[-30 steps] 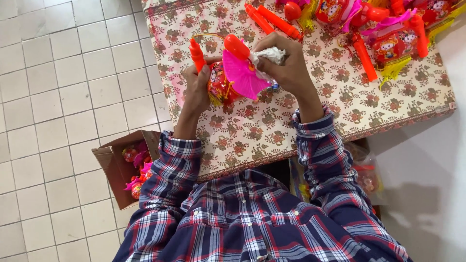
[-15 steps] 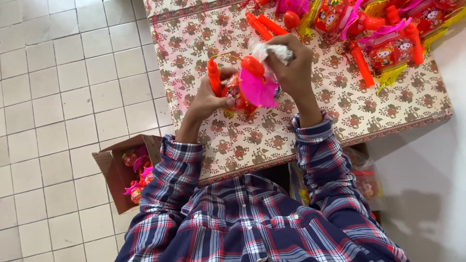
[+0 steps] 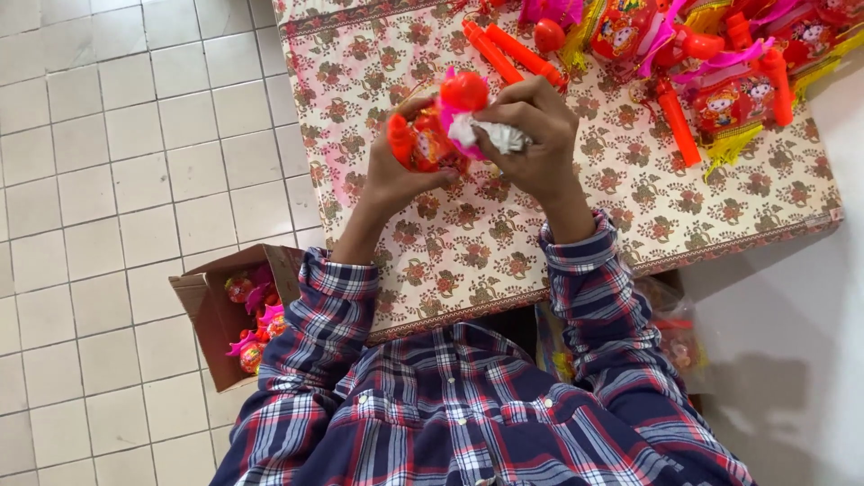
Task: Assembling and packing decorative lanterns by joining plastic parts and applying adhesive.
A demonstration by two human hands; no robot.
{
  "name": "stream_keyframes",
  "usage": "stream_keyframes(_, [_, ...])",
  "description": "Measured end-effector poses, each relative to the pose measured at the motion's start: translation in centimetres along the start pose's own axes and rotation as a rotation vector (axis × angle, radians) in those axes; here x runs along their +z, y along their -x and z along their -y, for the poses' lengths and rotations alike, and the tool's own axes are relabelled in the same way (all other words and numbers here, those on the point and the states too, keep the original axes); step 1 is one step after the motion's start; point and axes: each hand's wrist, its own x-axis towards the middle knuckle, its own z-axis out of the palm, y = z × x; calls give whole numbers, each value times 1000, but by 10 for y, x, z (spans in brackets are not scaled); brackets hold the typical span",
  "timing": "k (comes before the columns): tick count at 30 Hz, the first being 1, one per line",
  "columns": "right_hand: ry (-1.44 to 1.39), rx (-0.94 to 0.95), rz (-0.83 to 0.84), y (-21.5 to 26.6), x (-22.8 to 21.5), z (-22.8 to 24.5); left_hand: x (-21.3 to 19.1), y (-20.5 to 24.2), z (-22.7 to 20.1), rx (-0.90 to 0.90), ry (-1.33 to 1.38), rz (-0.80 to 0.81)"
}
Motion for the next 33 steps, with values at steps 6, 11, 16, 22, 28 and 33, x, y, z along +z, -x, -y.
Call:
stream_keyframes(6, [4, 45, -98, 9, 18, -5, 4, 1, 34, 193, -291, -204])
stream_keyframes(11, [-158, 93, 43, -4, 10, 11, 2, 0, 41, 196, -354, -248])
stream_keyframes(16, [-261, 106, 270, 1, -5, 10, 1, -2, 22, 163, -551, -208])
stream_keyframes(22, [-118, 250, -180, 0, -7, -9, 1, 3, 18, 45, -426, -349])
stream_keyframes(28, [101, 265, 157, -5, -7, -12, -2, 1, 10, 70, 226, -319])
stream_keyframes(33, [35, 265, 318, -13, 1, 13, -5, 14, -20, -32, 245, -298])
